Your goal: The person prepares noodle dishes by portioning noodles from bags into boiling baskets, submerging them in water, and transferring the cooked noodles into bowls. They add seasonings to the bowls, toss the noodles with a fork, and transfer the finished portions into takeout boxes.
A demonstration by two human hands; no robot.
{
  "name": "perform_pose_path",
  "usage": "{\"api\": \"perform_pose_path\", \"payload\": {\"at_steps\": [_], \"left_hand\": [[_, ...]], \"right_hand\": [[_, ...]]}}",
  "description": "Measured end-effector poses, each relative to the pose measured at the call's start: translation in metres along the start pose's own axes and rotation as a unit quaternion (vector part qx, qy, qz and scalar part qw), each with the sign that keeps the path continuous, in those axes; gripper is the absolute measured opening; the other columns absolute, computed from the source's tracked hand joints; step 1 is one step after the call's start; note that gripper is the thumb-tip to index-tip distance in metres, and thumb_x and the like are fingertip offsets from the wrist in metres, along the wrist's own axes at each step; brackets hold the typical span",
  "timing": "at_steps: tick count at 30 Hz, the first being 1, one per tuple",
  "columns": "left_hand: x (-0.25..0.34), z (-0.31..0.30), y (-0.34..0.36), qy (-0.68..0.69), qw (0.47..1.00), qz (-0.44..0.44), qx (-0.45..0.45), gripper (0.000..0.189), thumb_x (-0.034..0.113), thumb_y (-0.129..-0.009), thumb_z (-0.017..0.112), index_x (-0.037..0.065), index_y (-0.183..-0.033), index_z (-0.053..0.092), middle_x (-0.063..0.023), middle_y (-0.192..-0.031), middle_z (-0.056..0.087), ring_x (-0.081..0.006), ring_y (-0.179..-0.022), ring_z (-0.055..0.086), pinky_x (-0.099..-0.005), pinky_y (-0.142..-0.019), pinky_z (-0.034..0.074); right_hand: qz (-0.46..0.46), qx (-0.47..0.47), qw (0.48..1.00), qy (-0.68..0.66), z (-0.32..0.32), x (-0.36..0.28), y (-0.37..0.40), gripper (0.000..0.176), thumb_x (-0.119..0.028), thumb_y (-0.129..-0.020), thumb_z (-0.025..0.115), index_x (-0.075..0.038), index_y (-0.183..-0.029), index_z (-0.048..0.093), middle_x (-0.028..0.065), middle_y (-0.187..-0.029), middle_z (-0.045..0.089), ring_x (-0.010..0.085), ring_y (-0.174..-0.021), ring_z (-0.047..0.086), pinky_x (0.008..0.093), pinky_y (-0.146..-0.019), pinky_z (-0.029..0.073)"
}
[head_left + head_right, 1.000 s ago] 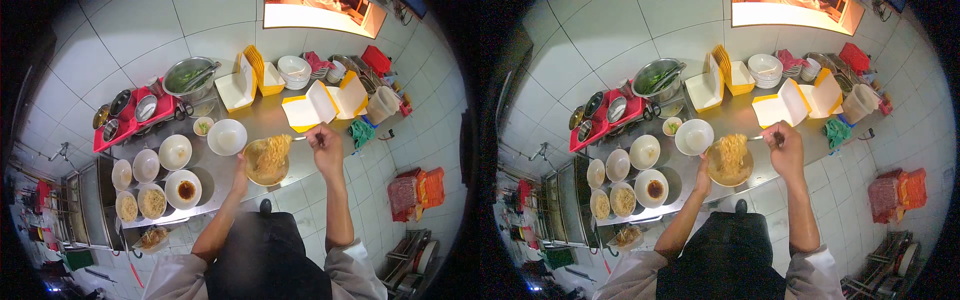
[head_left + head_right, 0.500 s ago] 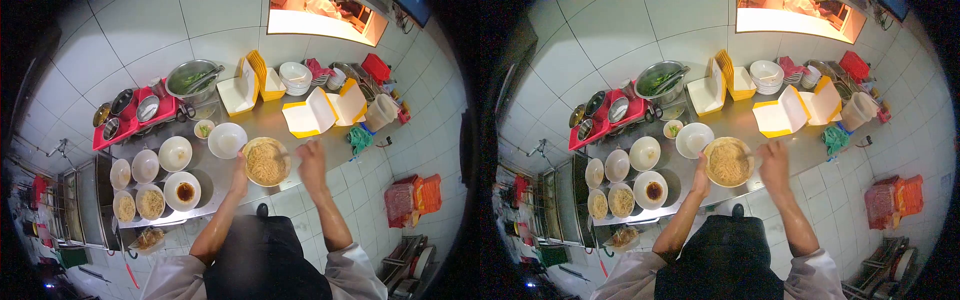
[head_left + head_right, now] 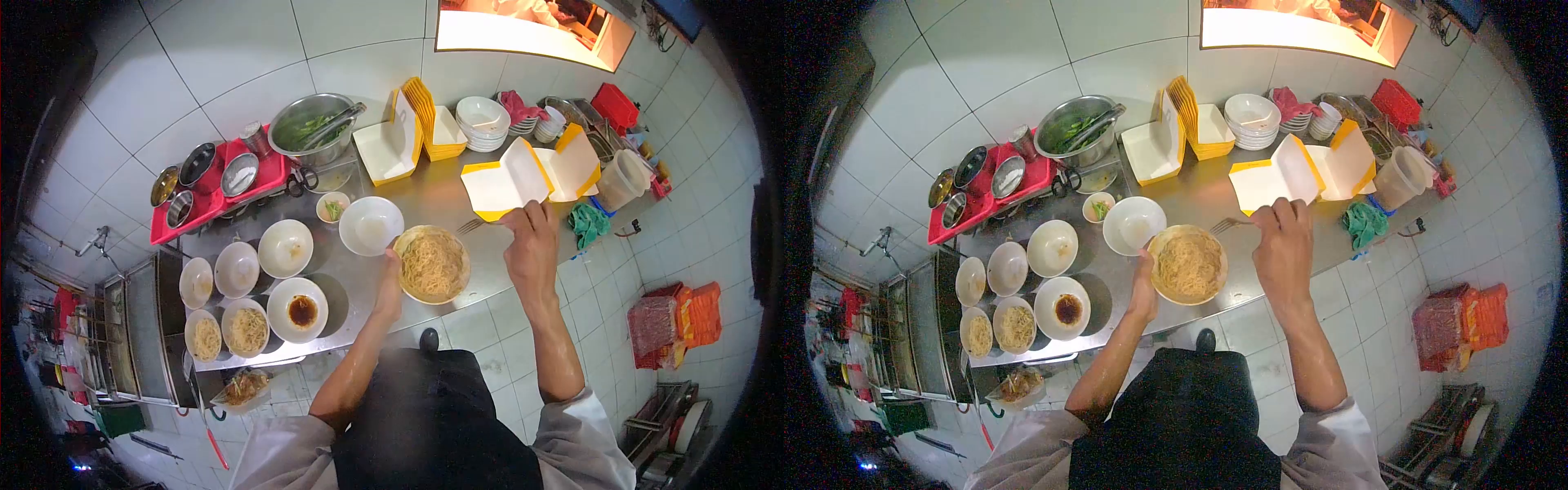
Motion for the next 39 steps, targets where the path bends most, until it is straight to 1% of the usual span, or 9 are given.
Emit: {"api": "perform_pose_path", "payload": {"at_steps": [5,10,17,19,20,22,25,29,39], "left_hand": [[0.018,0.011,0.01,0.016,0.999,0.024,0.032,0.078,0.064,-0.093,0.034,0.006,-0.145,0.029,-0.0104,-0.144,0.036,-0.0227,-0.134,0.033,-0.0377,-0.111,0.026],[0.014,0.003,0.009,-0.033,0.998,0.04,0.034,0.077,0.064,-0.093,0.031,0.007,-0.145,0.028,-0.0101,-0.145,0.034,-0.0222,-0.136,0.029,-0.0374,-0.112,0.023],[-0.014,-0.01,-0.003,-0.012,1.0,0.008,-0.001,0.079,0.063,-0.093,0.033,0.005,-0.146,0.025,-0.0121,-0.147,0.03,-0.0234,-0.137,0.027,-0.0376,-0.113,0.021],[-0.026,-0.007,-0.005,-0.004,0.999,-0.031,-0.011,0.08,0.064,-0.093,0.032,0.006,-0.147,0.022,-0.0123,-0.149,0.027,-0.0237,-0.139,0.023,-0.0375,-0.114,0.018],[-0.026,-0.004,-0.003,-0.003,0.999,-0.032,-0.013,0.08,0.064,-0.093,0.032,0.006,-0.147,0.022,-0.0123,-0.149,0.027,-0.0237,-0.139,0.023,-0.0375,-0.114,0.018],[-0.024,0.005,-0.004,0.031,0.998,-0.037,-0.038,0.072,0.06,-0.096,0.03,0.006,-0.145,0.029,-0.0103,-0.146,0.036,-0.0223,-0.136,0.03,-0.0376,-0.112,0.022],[-0.009,0.009,0.007,-0.008,0.998,-0.064,0.0,0.073,0.059,-0.096,0.031,0.004,-0.144,0.03,-0.0107,-0.145,0.037,-0.0219,-0.135,0.032,-0.0368,-0.112,0.022],[-0.009,0.004,0.001,-0.017,1.0,-0.004,-0.006,0.075,0.061,-0.095,0.033,0.004,-0.144,0.031,-0.0111,-0.145,0.037,-0.0216,-0.134,0.033,-0.0367,-0.112,0.023],[0.007,0.004,0.012,0.004,1.0,-0.006,0.009,0.071,0.057,-0.097,0.03,0.005,-0.146,0.026,-0.0106,-0.145,0.034,-0.0213,-0.135,0.03,-0.037,-0.112,0.024]], "right_hand": [[-0.013,-0.074,0.994,-0.077,0.074,0.001,0.069,0.018,0.01,-0.064,0.061,-0.002,-0.078,0.06,0.0125,-0.083,0.053,0.0321,-0.081,0.053,0.0418,-0.068,0.044],[0.349,-0.178,0.833,-0.39,0.119,0.043,0.105,0.007,0.004,-0.081,0.061,-0.002,-0.079,0.063,0.0011,-0.075,0.057,0.0096,-0.063,0.048,0.0246,-0.062,0.039],[0.3,-0.08,0.782,-0.54,0.073,0.061,0.027,0.012,0.005,-0.084,0.056,-0.002,-0.083,0.065,-0.0033,-0.07,0.052,0.0068,-0.063,0.044,0.0245,-0.059,0.037],[0.325,-0.272,0.639,-0.642,0.123,0.05,0.043,0.018,0.013,-0.074,0.053,-0.001,-0.08,0.063,0.0005,-0.07,0.053,0.0117,-0.066,0.047,0.0271,-0.065,0.04],[0.326,-0.271,0.64,-0.64,0.125,0.051,0.046,0.018,0.013,-0.074,0.053,-0.001,-0.08,0.063,0.0005,-0.07,0.053,0.0117,-0.066,0.047,0.0271,-0.065,0.04],[0.142,-0.21,0.946,-0.203,0.101,0.061,0.022,0.021,0.014,-0.068,0.054,-0.001,-0.08,0.063,0.0079,-0.073,0.055,0.0221,-0.072,0.051,0.0337,-0.068,0.043],[-0.015,-0.062,0.998,0.023,0.012,0.004,-0.012,0.023,0.01,-0.063,0.059,-0.003,-0.081,0.062,0.0117,-0.084,0.056,0.0288,-0.084,0.054,0.0376,-0.073,0.044],[-0.058,-0.04,0.997,-0.033,0.025,-0.019,0.031,0.024,0.01,-0.062,0.062,-0.006,-0.079,0.062,0.0094,-0.083,0.052,0.0309,-0.087,0.052,0.0419,-0.077,0.044],[0.352,-0.132,0.827,-0.418,0.087,0.049,0.083,0.01,0.008,-0.075,0.064,-0.002,-0.08,0.065,0.0114,-0.076,0.059,0.0236,-0.068,0.058,0.0311,-0.065,0.046]]}}
Point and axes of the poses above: each hand's wrist, its own y-axis away from the middle knuckle, its own z-axis out of the palm, x = y × z, the point moved 10 cm from there along -y, towards the middle knuckle
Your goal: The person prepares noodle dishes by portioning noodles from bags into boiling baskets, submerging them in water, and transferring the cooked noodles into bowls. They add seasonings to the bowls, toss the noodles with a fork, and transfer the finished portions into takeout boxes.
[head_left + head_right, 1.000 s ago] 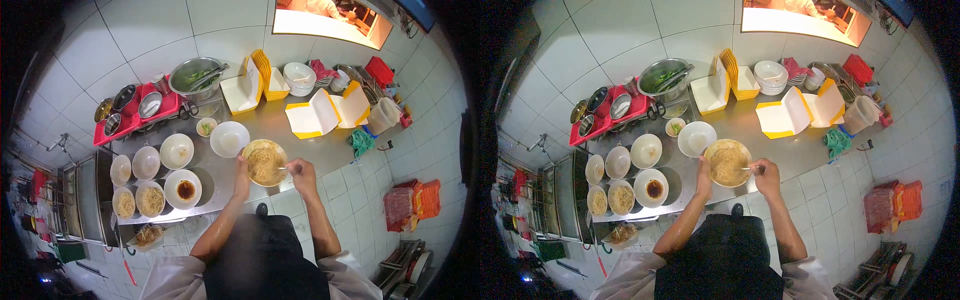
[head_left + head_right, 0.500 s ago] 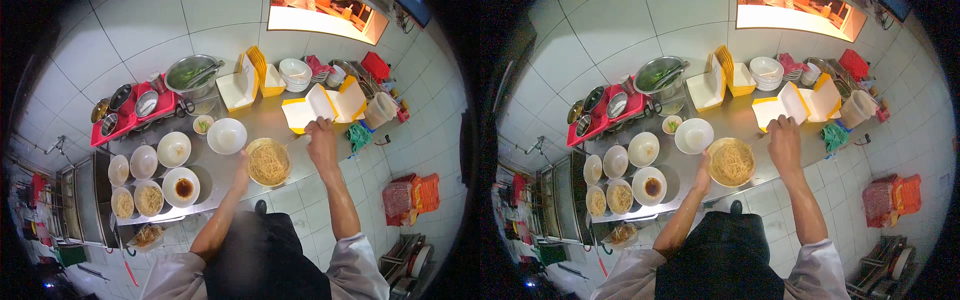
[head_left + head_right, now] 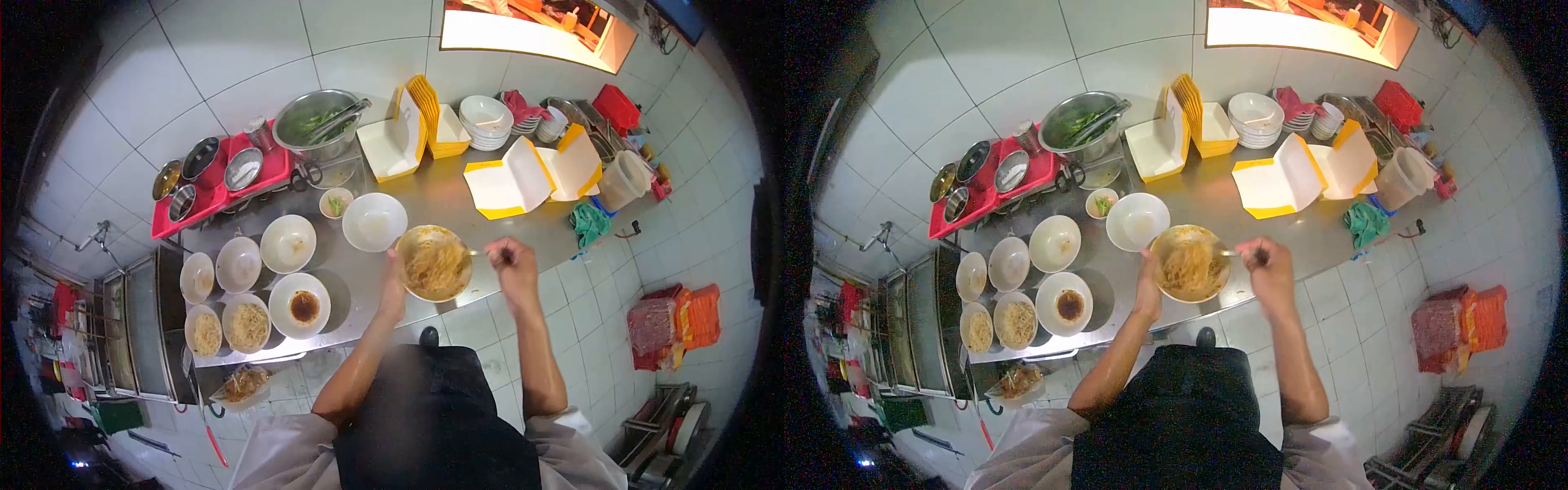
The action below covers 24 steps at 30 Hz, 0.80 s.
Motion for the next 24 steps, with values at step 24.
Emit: {"api": "perform_pose_path", "payload": {"at_steps": [24], "left_hand": [[0.004,-0.008,-0.006,-0.029,0.998,0.06,-0.007,0.078,0.063,-0.093,0.034,0.005,-0.144,0.03,-0.0108,-0.143,0.038,-0.0229,-0.133,0.033,-0.0371,-0.11,0.025]], "right_hand": [[-0.252,0.074,0.923,0.281,-0.015,-0.079,0.001,0.021,0.012,-0.067,0.061,-0.005,-0.079,0.064,0.0074,-0.078,0.055,0.022,-0.074,0.054,0.0351,-0.065,0.044]]}}
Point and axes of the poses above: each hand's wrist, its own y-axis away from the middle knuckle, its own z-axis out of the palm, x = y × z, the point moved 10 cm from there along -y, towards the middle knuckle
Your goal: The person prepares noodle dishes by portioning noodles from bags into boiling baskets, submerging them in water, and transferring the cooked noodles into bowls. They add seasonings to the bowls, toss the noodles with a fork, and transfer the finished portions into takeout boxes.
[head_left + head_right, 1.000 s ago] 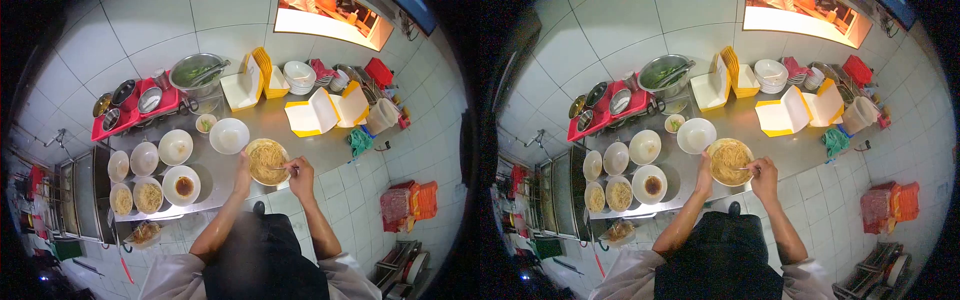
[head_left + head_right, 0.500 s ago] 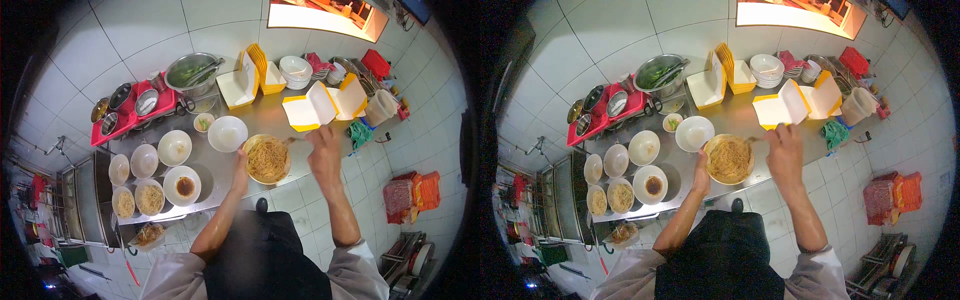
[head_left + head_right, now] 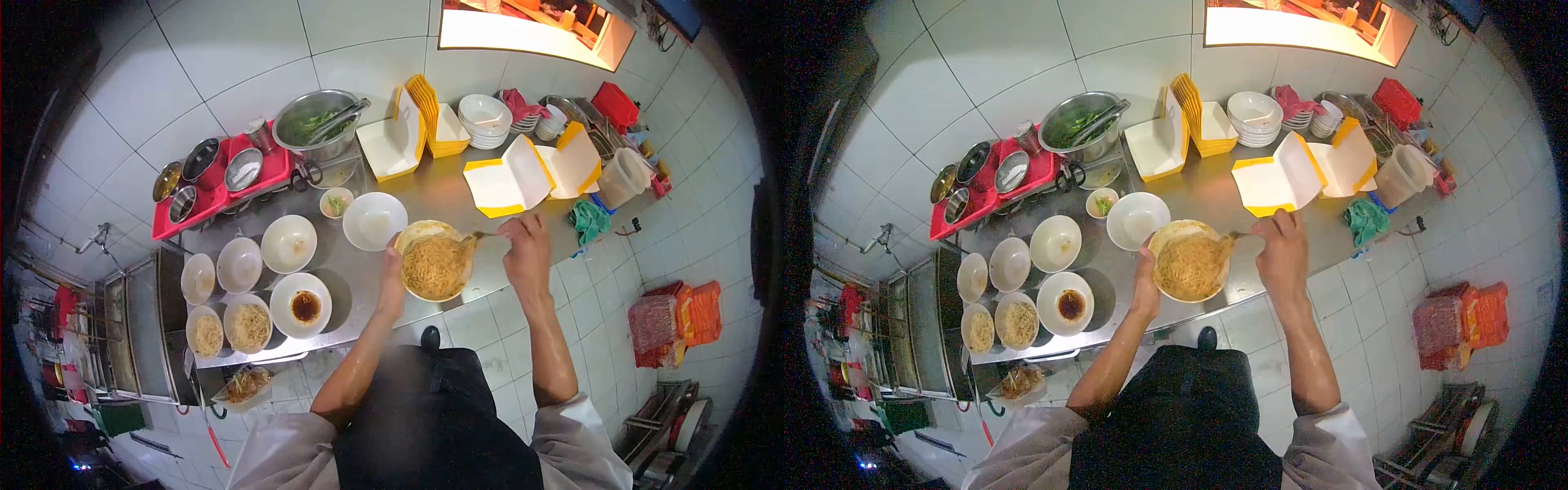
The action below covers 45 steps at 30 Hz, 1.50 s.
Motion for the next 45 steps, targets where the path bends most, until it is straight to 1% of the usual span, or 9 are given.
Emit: {"api": "perform_pose_path", "payload": {"at_steps": [8,13,20,22,25,35,38,40,45], "left_hand": [[0.038,0.023,0.01,-0.026,0.999,0.042,0.002,0.079,0.063,-0.093,0.033,0.002,-0.143,0.03,-0.0134,-0.14,0.039,-0.0224,-0.132,0.034,-0.0362,-0.11,0.026],[0.015,0.008,0.008,-0.027,0.999,-0.006,0.016,0.076,0.061,-0.094,0.034,0.003,-0.142,0.031,-0.0117,-0.141,0.039,-0.0218,-0.132,0.034,-0.0361,-0.11,0.026],[-0.005,-0.006,0.005,0.03,0.998,-0.043,0.032,0.073,0.06,-0.096,0.032,0.006,-0.144,0.029,-0.0099,-0.144,0.036,-0.0218,-0.134,0.032,-0.0367,-0.112,0.023],[-0.001,-0.004,0.001,0.03,0.999,-0.014,0.014,0.078,0.065,-0.092,0.033,0.007,-0.145,0.029,-0.0111,-0.144,0.035,-0.0235,-0.134,0.032,-0.0388,-0.111,0.026],[0.012,0.001,0.003,0.013,1.0,-0.003,0.002,0.077,0.063,-0.093,0.033,0.005,-0.144,0.03,-0.0103,-0.143,0.036,-0.022,-0.134,0.032,-0.0368,-0.111,0.024],[0.03,0.008,0.005,-0.048,0.999,0.021,-0.014,0.074,0.061,-0.094,0.033,0.006,-0.143,0.032,-0.0118,-0.141,0.039,-0.0226,-0.132,0.036,-0.0374,-0.109,0.029],[0.023,-0.001,0.004,-0.033,0.999,0.032,0.002,0.072,0.06,-0.095,0.032,0.007,-0.143,0.033,-0.0113,-0.142,0.039,-0.0227,-0.131,0.037,-0.0373,-0.109,0.029],[0.018,-0.003,0.004,0.014,1.0,0.006,0.011,0.073,0.061,-0.095,0.033,0.006,-0.143,0.033,-0.0111,-0.142,0.039,-0.023,-0.131,0.037,-0.0375,-0.11,0.028],[0.024,0.002,0.006,-0.009,1.0,0.011,0.012,0.073,0.06,-0.095,0.033,0.005,-0.143,0.033,-0.0106,-0.141,0.04,-0.0231,-0.131,0.037,-0.0374,-0.109,0.028]], "right_hand": [[-0.149,0.027,0.986,0.076,0.026,-0.037,0.024,0.026,0.012,-0.059,0.061,-0.006,-0.078,0.063,0.0085,-0.075,0.052,0.0261,-0.079,0.053,0.0368,-0.069,0.044],[0.229,-0.073,0.912,-0.333,0.082,0.043,0.05,0.016,0.01,-0.08,0.059,-0.005,-0.075,0.057,-0.0004,-0.071,0.053,0.0091,-0.063,0.047,0.0239,-0.061,0.038],[0.212,-0.071,0.899,-0.376,0.04,0.034,0.014,0.018,0.013,-0.077,0.058,-0.005,-0.077,0.056,-0.0002,-0.072,0.052,0.0121,-0.067,0.047,0.027,-0.065,0.039],[-0.037,-0.017,0.997,0.073,0.015,-0.001,0.005,0.026,0.017,-0.066,0.056,-0.006,-0.078,0.056,0.0058,-0.073,0.053,0.0231,-0.072,0.051,0.0345,-0.07,0.041],[-0.097,0.059,0.985,0.133,-0.031,-0.065,0.001,0.03,0.018,-0.058,0.054,-0.006,-0.077,0.057,0.0106,-0.075,0.052,0.0322,-0.078,0.051,0.0411,-0.073,0.041],[0.171,-0.072,0.945,-0.269,0.051,0.033,0.024,0.029,0.02,-0.067,0.053,-0.006,-0.077,0.055,0.009,-0.073,0.055,0.0181,-0.062,0.053,0.0282,-0.056,0.04],[0.115,-0.061,0.959,-0.253,0.018,0.002,0.009,0.029,0.019,-0.063,0.054,-0.007,-0.077,0.054,0.0076,-0.075,0.052,0.0214,-0.069,0.052,0.0311,-0.06,0.041],[-0.113,-0.015,0.982,0.149,-0.004,-0.055,0.007,0.029,0.016,-0.059,0.057,-0.008,-0.075,0.053,0.0065,-0.078,0.049,0.0256,-0.078,0.05,0.0348,-0.066,0.041],[-0.121,0.028,0.986,0.108,-0.012,-0.069,0.008,0.029,0.014,-0.057,0.058,-0.009,-0.073,0.052,0.007,-0.079,0.048,0.0288,-0.082,0.048,0.0368,-0.068,0.041]]}}
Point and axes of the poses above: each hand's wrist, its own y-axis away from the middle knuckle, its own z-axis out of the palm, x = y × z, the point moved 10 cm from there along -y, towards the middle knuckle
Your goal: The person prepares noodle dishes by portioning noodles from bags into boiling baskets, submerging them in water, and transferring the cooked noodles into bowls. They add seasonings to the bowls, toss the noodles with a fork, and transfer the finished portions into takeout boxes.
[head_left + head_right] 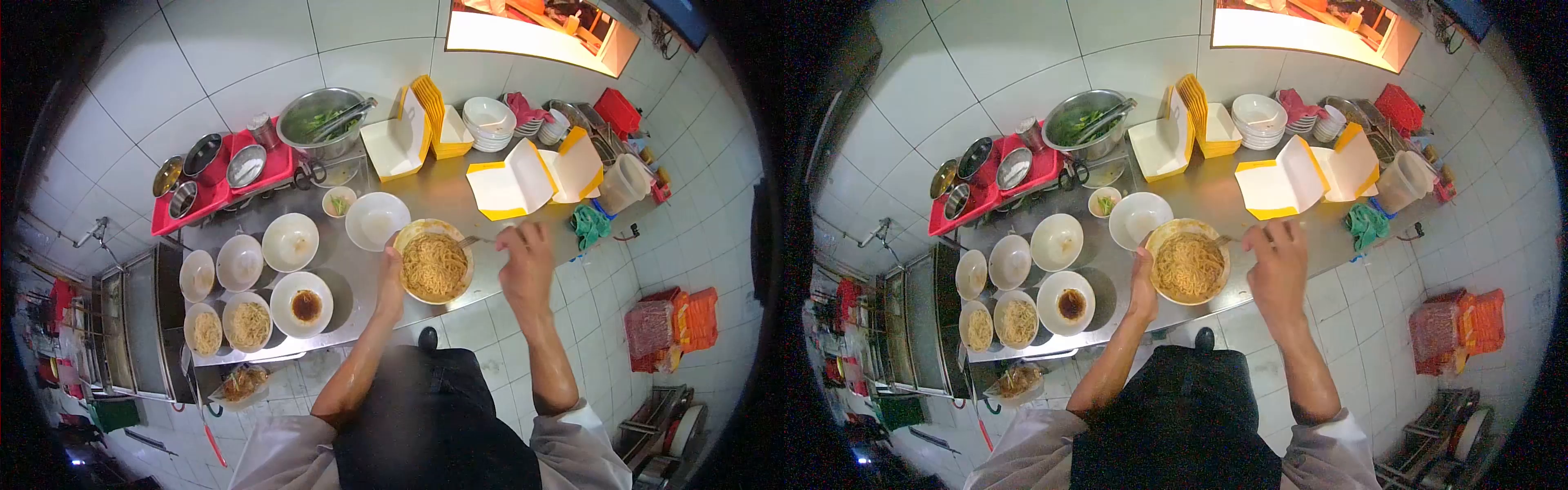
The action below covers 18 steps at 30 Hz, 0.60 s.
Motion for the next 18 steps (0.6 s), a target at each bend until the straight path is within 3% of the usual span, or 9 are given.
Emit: {"api": "perform_pose_path", "payload": {"at_steps": [2,4,5,7,11,14,15,16,18], "left_hand": [[0.01,0.006,0.002,-0.006,1.0,0.008,-0.004,0.072,0.06,-0.095,0.032,0.005,-0.142,0.033,-0.0103,-0.141,0.04,-0.0232,-0.131,0.037,-0.0372,-0.109,0.028],[0.014,0.01,0.004,-0.046,0.999,0.001,-0.008,0.073,0.061,-0.094,0.033,0.006,-0.142,0.034,-0.0099,-0.14,0.041,-0.0235,-0.131,0.037,-0.0367,-0.109,0.028],[0.011,0.007,0.003,-0.045,0.999,0.002,-0.006,0.073,0.061,-0.094,0.033,0.006,-0.142,0.034,-0.0099,-0.14,0.041,-0.0235,-0.131,0.037,-0.0367,-0.109,0.028],[-0.001,0.003,-0.001,-0.054,0.998,-0.016,-0.03,0.073,0.062,-0.094,0.033,0.007,-0.142,0.034,-0.01,-0.14,0.041,-0.0228,-0.131,0.036,-0.0366,-0.11,0.028],[0.001,-0.004,-0.006,-0.016,0.995,-0.047,-0.085,0.074,0.063,-0.093,0.033,0.008,-0.143,0.034,-0.0098,-0.141,0.04,-0.022,-0.131,0.037,-0.0375,-0.109,0.029],[0.007,0.005,-0.007,-0.006,0.975,-0.141,-0.172,0.072,0.059,-0.096,0.026,0.005,-0.143,0.032,-0.0095,-0.141,0.041,-0.0195,-0.132,0.036,-0.0358,-0.109,0.029],[0.004,0.009,-0.007,-0.013,0.961,-0.184,-0.205,0.073,0.06,-0.096,0.027,0.005,-0.143,0.032,-0.0095,-0.142,0.04,-0.0196,-0.132,0.036,-0.0358,-0.11,0.03],[0.003,0.014,-0.005,-0.021,0.944,-0.226,-0.239,0.074,0.061,-0.095,0.027,0.005,-0.143,0.031,-0.0095,-0.142,0.04,-0.0197,-0.132,0.037,-0.0359,-0.11,0.03],[0.022,0.023,-0.002,-0.029,0.933,-0.238,-0.27,0.074,0.061,-0.095,0.027,0.005,-0.143,0.031,-0.0097,-0.142,0.04,-0.0201,-0.131,0.038,-0.036,-0.109,0.031]], "right_hand": [[0.0,-0.01,1.0,-0.008,0.033,0.009,0.017,0.028,0.015,-0.058,0.058,-0.008,-0.073,0.052,0.0078,-0.078,0.049,0.0281,-0.079,0.05,0.0358,-0.066,0.041],[0.161,-0.097,0.949,-0.253,0.093,0.044,0.046,0.025,0.015,-0.065,0.058,-0.007,-0.073,0.051,0.005,-0.074,0.049,0.0199,-0.071,0.051,0.0297,-0.062,0.041],[0.159,-0.099,0.949,-0.254,0.101,0.049,0.05,0.025,0.015,-0.065,0.058,-0.007,-0.073,0.051,0.005,-0.074,0.049,0.0199,-0.071,0.051,0.0297,-0.062,0.041],[0.286,-0.164,0.863,-0.381,0.13,0.073,0.072,0.022,0.013,-0.072,0.059,-0.007,-0.073,0.049,0.0006,-0.071,0.048,0.0116,-0.067,0.049,0.0246,-0.06,0.039],[0.317,-0.161,0.825,-0.44,0.104,0.07,0.048,0.026,0.017,-0.076,0.051,-0.008,-0.072,0.043,-0.0054,-0.074,0.042,0.0042,-0.07,0.041,0.0215,-0.063,0.036],[0.23,-0.124,0.868,-0.422,0.083,0.056,0.012,0.024,0.016,-0.071,0.055,-0.008,-0.073,0.052,-0.0029,-0.073,0.047,0.0086,-0.069,0.046,0.0232,-0.064,0.039],[0.018,-0.092,0.936,-0.338,0.06,0.019,-0.011,0.02,0.009,-0.069,0.061,-0.009,-0.077,0.057,-0.0014,-0.074,0.049,0.0124,-0.072,0.049,0.0263,-0.063,0.041],[-0.195,-0.054,0.951,-0.234,0.042,-0.023,-0.013,0.02,0.002,-0.066,0.067,-0.011,-0.081,0.062,0.0,-0.076,0.051,0.0162,-0.074,0.052,0.0294,-0.062,0.043],[-0.283,-0.035,0.938,-0.198,0.036,-0.053,-0.015,0.022,-0.001,-0.064,0.067,-0.012,-0.083,0.065,0.0004,-0.076,0.052,0.0183,-0.076,0.052,0.0314,-0.062,0.044]]}}
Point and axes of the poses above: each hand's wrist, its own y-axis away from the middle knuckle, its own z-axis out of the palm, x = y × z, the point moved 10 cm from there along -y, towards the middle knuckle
